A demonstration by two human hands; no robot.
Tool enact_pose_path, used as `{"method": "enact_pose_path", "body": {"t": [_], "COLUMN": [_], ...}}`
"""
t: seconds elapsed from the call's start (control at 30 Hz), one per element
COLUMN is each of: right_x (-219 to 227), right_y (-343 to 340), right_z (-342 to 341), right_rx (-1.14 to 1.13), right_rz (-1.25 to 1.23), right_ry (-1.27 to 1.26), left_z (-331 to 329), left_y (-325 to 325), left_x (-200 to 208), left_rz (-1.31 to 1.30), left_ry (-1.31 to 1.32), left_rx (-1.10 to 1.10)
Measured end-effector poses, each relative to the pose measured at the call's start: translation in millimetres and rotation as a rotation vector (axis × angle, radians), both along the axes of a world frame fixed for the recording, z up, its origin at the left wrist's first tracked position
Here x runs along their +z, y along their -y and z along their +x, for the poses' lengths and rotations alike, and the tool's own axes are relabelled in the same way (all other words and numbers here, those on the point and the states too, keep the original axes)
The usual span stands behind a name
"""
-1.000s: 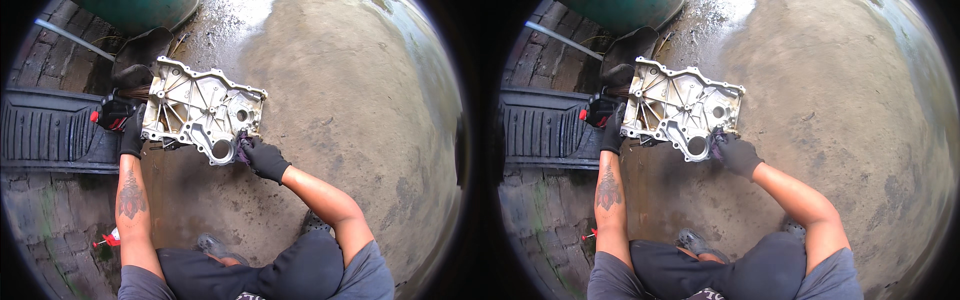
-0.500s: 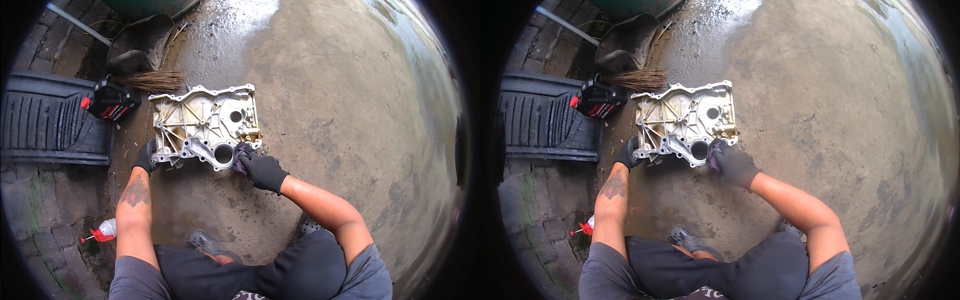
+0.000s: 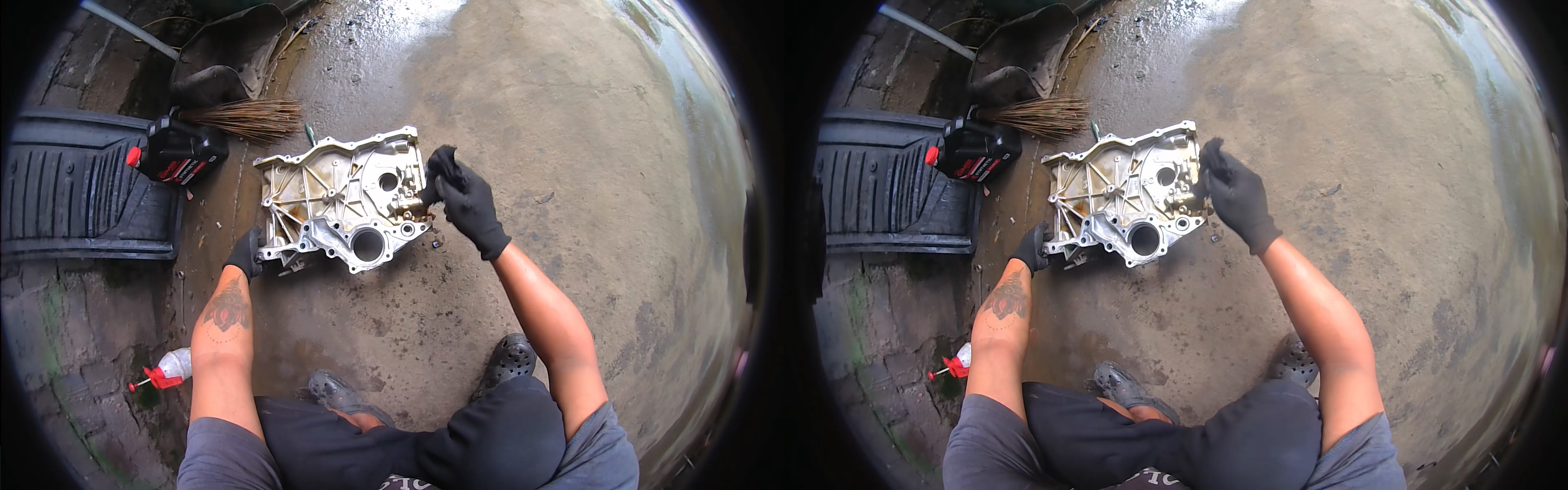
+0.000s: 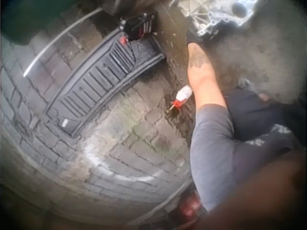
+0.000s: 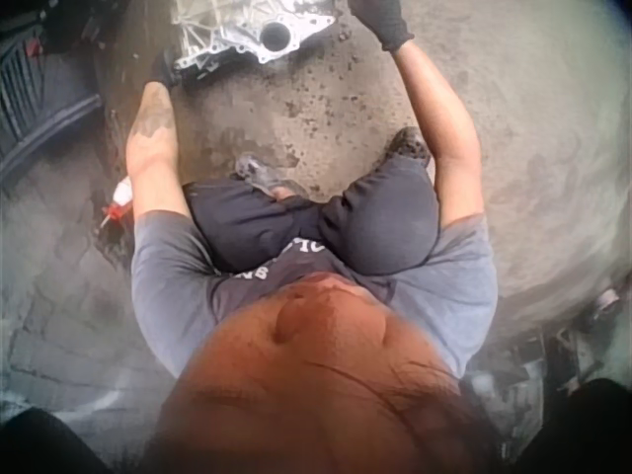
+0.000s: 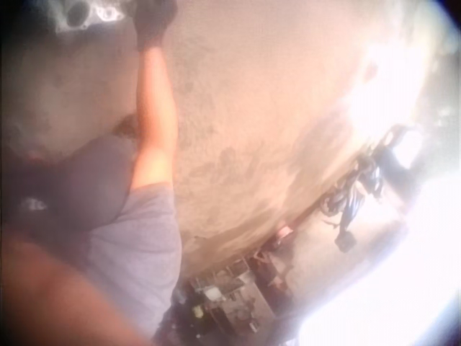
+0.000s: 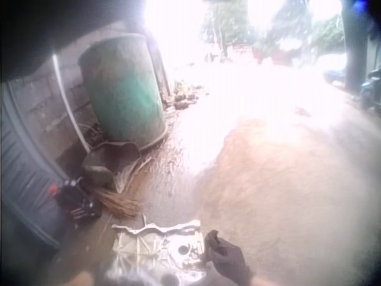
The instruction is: The person wipes the interior surfaces of a metallic engine casing with a dark cloth, rotating the casing to reach different areas. The person continues wiping various internal ribs and cavities until the casing is placed on the ground.
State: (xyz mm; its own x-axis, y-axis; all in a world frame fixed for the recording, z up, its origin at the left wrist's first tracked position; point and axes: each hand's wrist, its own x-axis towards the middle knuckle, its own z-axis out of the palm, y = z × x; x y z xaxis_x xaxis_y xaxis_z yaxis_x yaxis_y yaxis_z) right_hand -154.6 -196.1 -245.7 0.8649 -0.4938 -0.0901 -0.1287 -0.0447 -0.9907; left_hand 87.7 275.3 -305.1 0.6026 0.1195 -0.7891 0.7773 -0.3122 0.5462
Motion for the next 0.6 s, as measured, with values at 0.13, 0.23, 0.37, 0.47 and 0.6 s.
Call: {"method": "enact_pose_path", "body": {"t": [0.13, 0.23, 0.37, 0.47, 0.6], "right_x": [-14.9, -22.7, -23.7, -18.5, -8.5], "right_y": [34.8, 34.9, 29.6, 30.0, 32.7], "right_z": [42.4, 58.4, 70.4, 75.7, 67.3], "right_rx": [0.095, 0.444, 0.661, 0.798, 0.901], "right_rz": [-0.109, -0.605, -0.572, -0.578, -0.492], "right_ry": [-0.043, -0.43, -0.552, -0.58, -0.538], "left_z": [-1.0, -5.4, -7.8, -4.9, 12.9], "left_y": [1.3, 3.8, -4.1, -14.4, -27.9], "left_x": [4.5, 6.9, -5.2, -27.1, -51.1], "left_rz": [0.099, 0.086, 0.056, 0.08, 0.475], "left_ry": [0.014, 0.053, 0.088, 0.172, 0.341], "left_rx": [-0.076, -0.039, -0.054, -0.002, -0.186]}}
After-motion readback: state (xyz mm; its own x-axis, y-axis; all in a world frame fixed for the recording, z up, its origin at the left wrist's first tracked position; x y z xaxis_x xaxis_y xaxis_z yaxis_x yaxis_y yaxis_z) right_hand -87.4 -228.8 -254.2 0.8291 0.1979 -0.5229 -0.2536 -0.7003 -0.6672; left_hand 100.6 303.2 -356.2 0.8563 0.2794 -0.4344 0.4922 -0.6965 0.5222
